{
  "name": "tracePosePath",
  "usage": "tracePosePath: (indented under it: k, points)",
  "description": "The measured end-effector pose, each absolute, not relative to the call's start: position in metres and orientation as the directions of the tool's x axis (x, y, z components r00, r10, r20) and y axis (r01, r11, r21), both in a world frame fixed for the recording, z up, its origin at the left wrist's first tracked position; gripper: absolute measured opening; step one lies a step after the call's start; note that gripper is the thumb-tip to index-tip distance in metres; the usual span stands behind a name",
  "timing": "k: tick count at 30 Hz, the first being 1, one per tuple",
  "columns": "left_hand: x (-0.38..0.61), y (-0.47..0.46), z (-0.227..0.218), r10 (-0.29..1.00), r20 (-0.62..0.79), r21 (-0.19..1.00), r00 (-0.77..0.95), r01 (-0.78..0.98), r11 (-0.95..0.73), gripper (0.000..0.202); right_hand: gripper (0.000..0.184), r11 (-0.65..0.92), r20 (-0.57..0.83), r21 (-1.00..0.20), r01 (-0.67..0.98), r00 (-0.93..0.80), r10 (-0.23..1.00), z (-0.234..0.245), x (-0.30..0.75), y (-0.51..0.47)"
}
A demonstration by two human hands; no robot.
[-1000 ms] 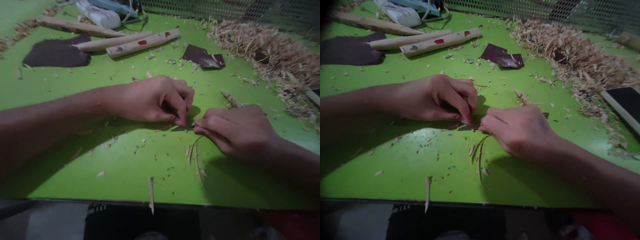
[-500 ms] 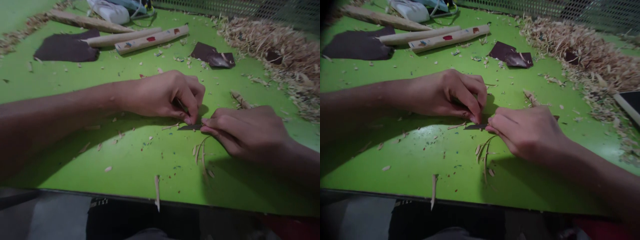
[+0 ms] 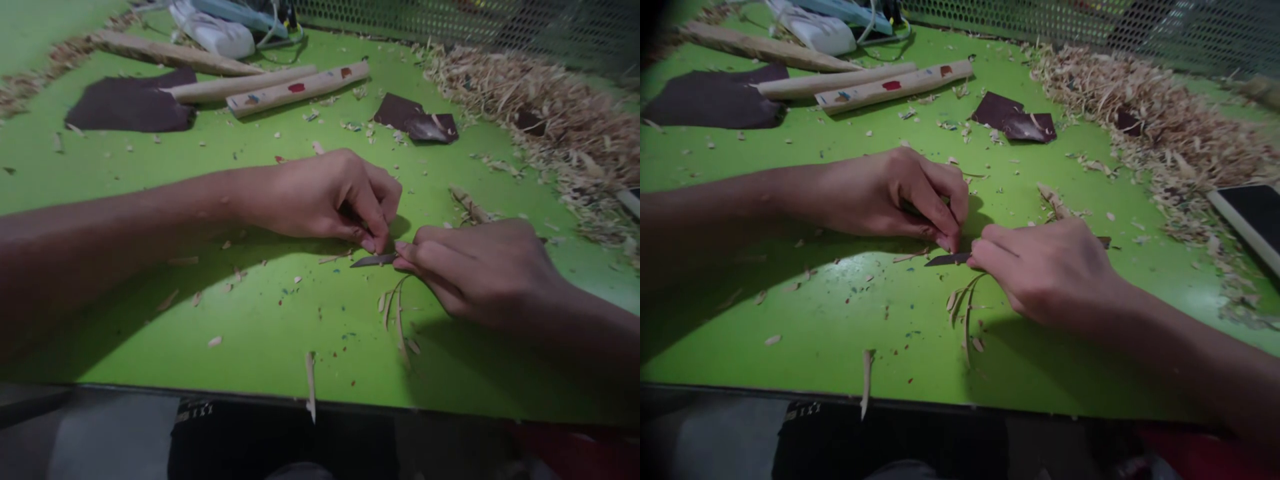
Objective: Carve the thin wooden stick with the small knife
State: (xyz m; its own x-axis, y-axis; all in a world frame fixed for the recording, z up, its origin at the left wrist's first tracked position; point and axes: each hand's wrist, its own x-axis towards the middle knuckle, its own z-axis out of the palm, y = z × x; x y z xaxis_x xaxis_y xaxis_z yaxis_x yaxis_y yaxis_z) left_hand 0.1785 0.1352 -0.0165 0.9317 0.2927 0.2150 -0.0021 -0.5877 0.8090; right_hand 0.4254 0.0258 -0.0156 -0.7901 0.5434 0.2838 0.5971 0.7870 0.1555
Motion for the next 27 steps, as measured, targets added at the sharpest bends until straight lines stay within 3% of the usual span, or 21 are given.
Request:
tracePosePath:
  k: [4, 9, 19, 27]
  points:
    - [0.1795, 0.1362, -0.0156, 0.31, 0.205, 0.825, 0.929, 0.007, -0.565, 0.007, 0.033, 0.794, 0.356, 0.102, 0.6, -0.767, 0.533, -0.0198, 0.4281, 0.0247]
    - [0.1808, 0.136, -0.0147, 0.313, 0.209, 0.819, 0.926, 0.009, -0.573, 0.004, 0.038, 0.727, 0.321, 0.026, 0.686, -0.695, 0.643, -0.0214, 0.4281, 0.0264]
    - [0.1798, 0.1329, -0.0171, 0.315, 0.226, 0.815, 0.922, -0.002, -0.58, 0.006, 0.046, 0.721, 0.295, 0.093, 0.687, -0.711, 0.639, -0.0191, 0.4235, 0.0257]
    - [0.1808, 0.1323, -0.0152, 0.296, 0.262, 0.79, 0.918, -0.028, -0.613, 0.011, 0.042, 0.747, 0.33, 0.13, 0.652, -0.739, 0.587, -0.0149, 0.4223, 0.0265]
